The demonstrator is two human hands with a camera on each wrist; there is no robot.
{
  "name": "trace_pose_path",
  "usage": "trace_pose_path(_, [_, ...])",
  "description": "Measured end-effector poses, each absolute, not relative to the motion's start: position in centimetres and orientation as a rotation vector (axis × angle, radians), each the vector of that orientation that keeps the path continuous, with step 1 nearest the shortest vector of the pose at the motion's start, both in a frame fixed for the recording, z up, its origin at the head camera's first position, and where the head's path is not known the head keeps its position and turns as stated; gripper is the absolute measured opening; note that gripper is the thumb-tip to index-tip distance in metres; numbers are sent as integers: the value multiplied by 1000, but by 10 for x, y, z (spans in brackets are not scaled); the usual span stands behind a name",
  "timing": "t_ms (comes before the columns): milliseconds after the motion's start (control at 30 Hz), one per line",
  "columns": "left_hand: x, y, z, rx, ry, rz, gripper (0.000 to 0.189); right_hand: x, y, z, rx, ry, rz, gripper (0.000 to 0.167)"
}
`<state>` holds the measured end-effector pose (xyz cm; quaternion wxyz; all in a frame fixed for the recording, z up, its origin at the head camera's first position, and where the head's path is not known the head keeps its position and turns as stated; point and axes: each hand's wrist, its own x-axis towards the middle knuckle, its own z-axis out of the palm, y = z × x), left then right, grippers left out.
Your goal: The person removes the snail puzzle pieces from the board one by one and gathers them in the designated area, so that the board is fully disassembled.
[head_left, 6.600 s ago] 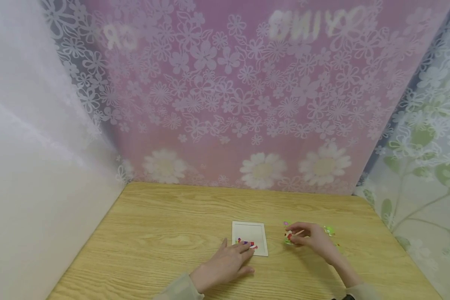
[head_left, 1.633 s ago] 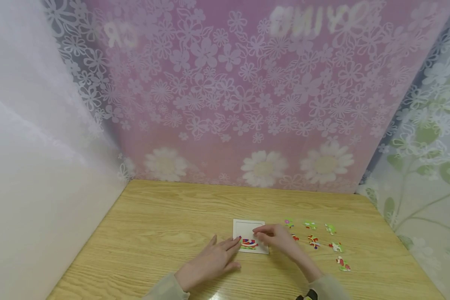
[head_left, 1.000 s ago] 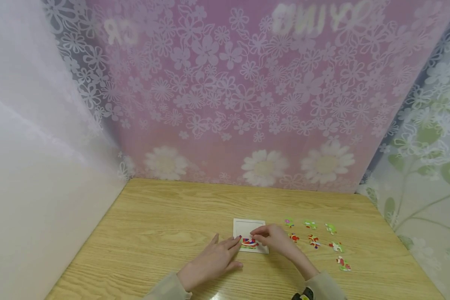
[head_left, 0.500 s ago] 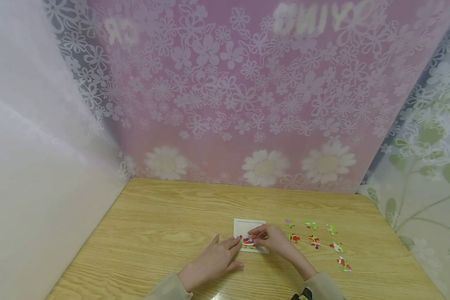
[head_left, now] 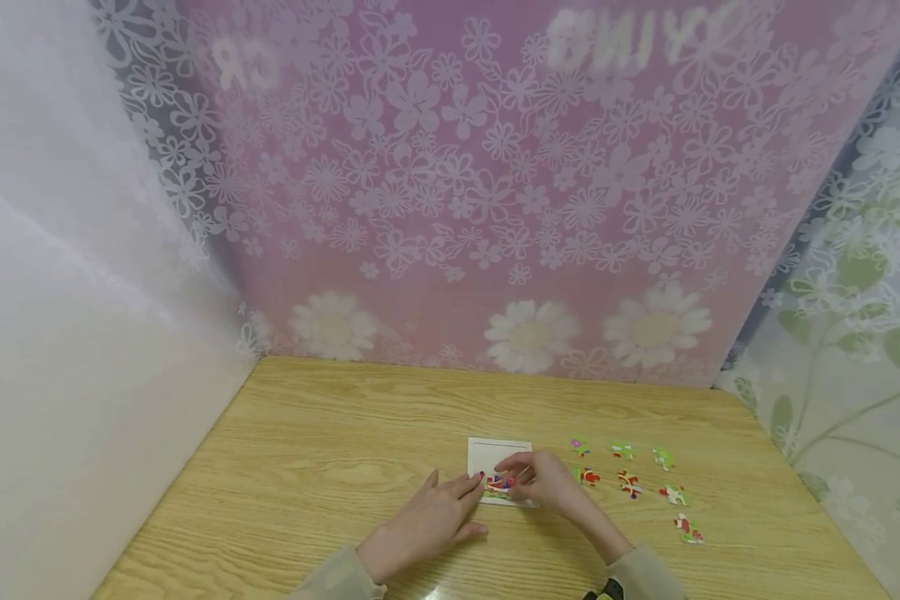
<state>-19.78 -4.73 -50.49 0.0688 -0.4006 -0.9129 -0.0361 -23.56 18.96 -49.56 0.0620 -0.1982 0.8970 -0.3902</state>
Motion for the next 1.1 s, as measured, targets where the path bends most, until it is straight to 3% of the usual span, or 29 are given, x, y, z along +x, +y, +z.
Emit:
trace_pose_path(333, [-197, -49, -506, -1215, -2767, -160, 63, -236, 200, -485, -524, 2688, -1334, 18])
trace_pose_path(1100, [-200, -49, -510, -1228, -2747, -158, 63, -228, 250, -466, -458, 2569, -1591, 27])
